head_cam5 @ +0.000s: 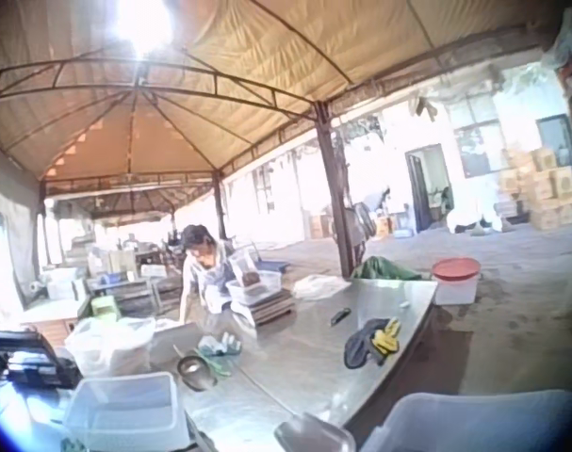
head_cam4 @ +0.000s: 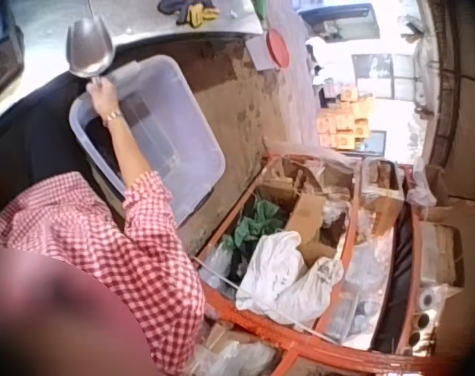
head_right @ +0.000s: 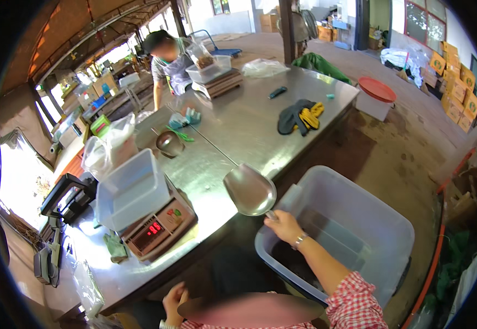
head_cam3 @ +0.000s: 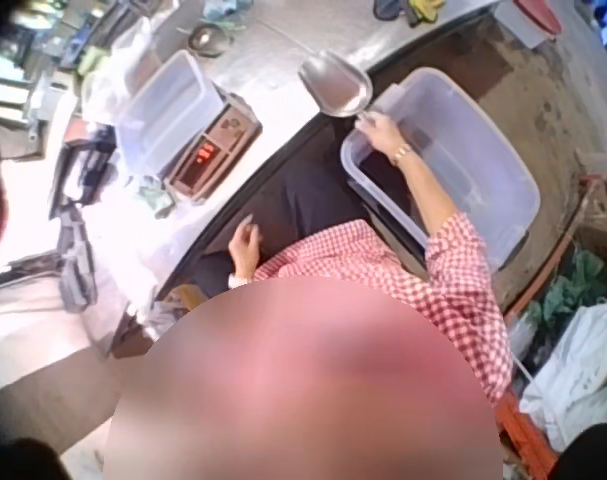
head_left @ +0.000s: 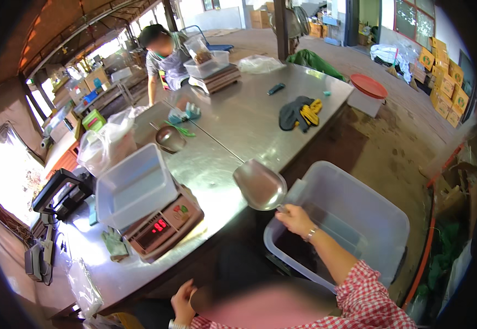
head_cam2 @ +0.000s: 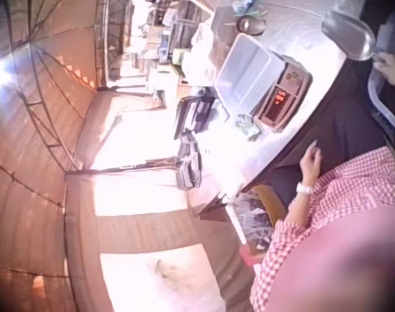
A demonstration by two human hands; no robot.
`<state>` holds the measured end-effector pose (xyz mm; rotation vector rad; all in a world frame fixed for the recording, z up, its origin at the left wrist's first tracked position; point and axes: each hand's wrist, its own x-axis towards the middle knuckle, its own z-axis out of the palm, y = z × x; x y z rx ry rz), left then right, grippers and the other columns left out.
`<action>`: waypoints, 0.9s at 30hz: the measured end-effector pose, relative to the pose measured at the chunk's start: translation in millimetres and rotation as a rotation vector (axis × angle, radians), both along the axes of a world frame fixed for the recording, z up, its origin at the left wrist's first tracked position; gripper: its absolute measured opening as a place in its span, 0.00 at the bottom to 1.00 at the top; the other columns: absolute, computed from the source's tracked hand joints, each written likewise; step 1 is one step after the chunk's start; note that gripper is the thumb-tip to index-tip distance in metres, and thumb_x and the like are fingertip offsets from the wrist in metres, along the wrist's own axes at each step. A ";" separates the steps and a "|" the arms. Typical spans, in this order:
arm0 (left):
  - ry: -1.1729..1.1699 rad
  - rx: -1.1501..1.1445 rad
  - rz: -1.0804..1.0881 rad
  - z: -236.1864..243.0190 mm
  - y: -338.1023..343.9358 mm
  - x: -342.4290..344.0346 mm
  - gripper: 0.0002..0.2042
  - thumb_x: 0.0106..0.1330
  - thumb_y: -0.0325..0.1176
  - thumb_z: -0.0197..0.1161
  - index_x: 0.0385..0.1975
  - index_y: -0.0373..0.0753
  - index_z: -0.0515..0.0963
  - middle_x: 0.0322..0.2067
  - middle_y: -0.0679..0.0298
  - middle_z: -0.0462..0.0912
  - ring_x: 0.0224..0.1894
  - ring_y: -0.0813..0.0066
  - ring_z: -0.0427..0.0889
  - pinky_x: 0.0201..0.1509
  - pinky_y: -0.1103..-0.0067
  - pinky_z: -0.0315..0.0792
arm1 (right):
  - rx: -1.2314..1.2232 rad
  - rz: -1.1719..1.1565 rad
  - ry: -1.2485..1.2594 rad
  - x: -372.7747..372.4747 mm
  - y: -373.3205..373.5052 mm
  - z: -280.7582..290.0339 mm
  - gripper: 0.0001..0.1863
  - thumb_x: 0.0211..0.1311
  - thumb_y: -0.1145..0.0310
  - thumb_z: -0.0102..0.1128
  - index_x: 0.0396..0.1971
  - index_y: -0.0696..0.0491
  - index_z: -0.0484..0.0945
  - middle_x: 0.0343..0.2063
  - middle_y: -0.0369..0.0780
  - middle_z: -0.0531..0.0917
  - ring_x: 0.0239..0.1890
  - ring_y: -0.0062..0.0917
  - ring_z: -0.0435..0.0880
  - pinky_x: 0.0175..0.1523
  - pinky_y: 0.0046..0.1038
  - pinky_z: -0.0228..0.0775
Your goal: The person scoops dark dried fruit from a plastic bin into a plastic bag, weighs it on a digital scale, and places the bag on the table. The person then picks up a small label, peels the backing, and sticks it onto the bag before setting it aside.
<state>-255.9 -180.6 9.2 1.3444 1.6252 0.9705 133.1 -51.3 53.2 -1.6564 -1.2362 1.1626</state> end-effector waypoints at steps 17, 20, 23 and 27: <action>0.508 0.005 -0.490 39.6 9.6 -162.1 0.15 0.56 0.33 0.54 0.44 0.41 0.73 0.38 0.53 0.76 0.41 0.54 0.73 0.47 0.64 0.65 | 0.101 -0.461 -0.003 -107.8 189.5 -4.2 0.17 0.65 0.59 0.46 0.37 0.59 0.76 0.23 0.33 0.77 0.22 0.16 0.74 0.26 0.18 0.65; 0.476 -0.064 -0.550 60.4 31.4 -161.6 0.14 0.56 0.33 0.54 0.42 0.40 0.73 0.36 0.53 0.76 0.39 0.54 0.73 0.45 0.64 0.66 | 0.027 -0.498 -0.225 -81.6 130.8 12.4 0.15 0.64 0.60 0.47 0.32 0.57 0.77 0.19 0.34 0.77 0.21 0.19 0.75 0.28 0.23 0.67; 0.455 -0.157 -0.613 81.7 54.8 -157.6 0.13 0.56 0.34 0.54 0.41 0.39 0.74 0.34 0.52 0.76 0.38 0.53 0.74 0.43 0.64 0.67 | -0.217 -0.384 -0.544 -66.0 39.8 35.6 0.10 0.55 0.68 0.50 0.21 0.54 0.78 0.19 0.39 0.79 0.25 0.30 0.78 0.32 0.29 0.68; 0.429 -0.278 -0.720 99.1 86.0 -152.7 0.12 0.56 0.34 0.54 0.39 0.39 0.74 0.32 0.51 0.77 0.35 0.53 0.75 0.40 0.63 0.68 | -0.391 -0.280 -0.695 -54.0 -111.8 68.6 0.13 0.53 0.65 0.47 0.15 0.53 0.77 0.22 0.43 0.79 0.31 0.40 0.77 0.40 0.38 0.69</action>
